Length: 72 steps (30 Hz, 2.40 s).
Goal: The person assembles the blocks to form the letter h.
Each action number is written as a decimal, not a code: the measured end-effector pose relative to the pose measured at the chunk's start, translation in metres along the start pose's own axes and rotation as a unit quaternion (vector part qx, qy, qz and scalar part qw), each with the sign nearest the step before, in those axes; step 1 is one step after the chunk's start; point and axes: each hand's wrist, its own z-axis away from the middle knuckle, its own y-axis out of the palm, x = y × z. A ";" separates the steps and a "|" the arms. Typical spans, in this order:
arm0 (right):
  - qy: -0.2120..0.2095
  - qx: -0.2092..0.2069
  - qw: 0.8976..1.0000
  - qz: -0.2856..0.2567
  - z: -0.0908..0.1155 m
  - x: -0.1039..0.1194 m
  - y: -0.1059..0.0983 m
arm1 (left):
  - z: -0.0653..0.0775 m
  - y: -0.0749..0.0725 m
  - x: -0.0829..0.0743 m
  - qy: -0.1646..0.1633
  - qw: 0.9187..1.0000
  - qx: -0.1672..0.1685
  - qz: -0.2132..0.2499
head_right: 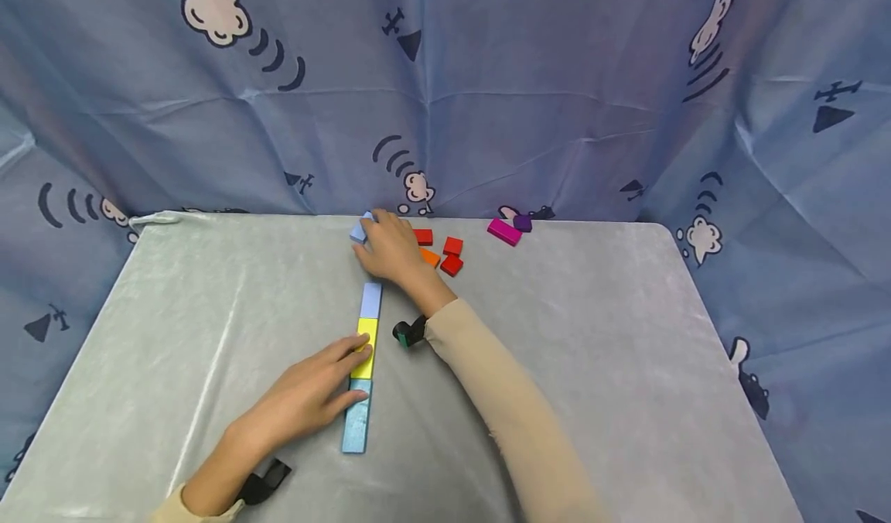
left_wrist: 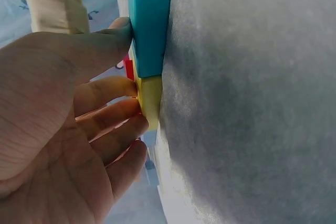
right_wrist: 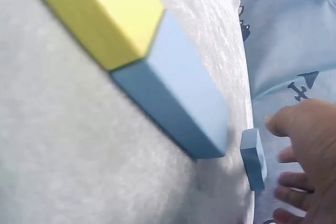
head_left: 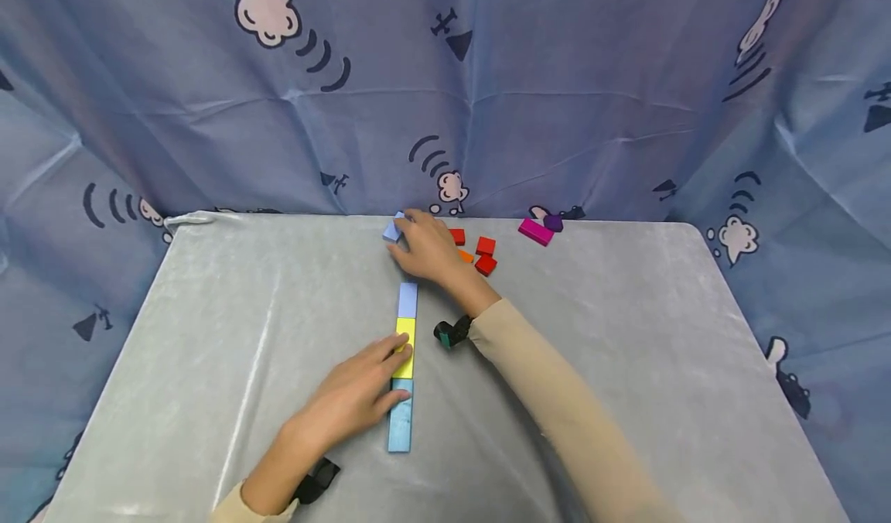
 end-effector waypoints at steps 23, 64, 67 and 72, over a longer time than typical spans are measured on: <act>0.045 0.003 0.999 -0.008 -0.013 -0.010 0.007 | -0.003 0.006 0.000 0.014 1.000 -0.004 0.000; -0.043 0.092 0.990 -0.097 0.047 -0.021 -0.011 | -0.004 0.003 -0.002 0.003 1.000 0.007 -0.002; -0.042 0.092 0.990 -0.099 0.047 -0.020 -0.010 | -0.004 0.003 -0.001 -0.001 1.000 0.010 0.001; -0.042 0.094 0.990 -0.101 0.044 -0.017 -0.009 | -0.002 0.001 0.001 -0.003 1.000 0.010 -0.004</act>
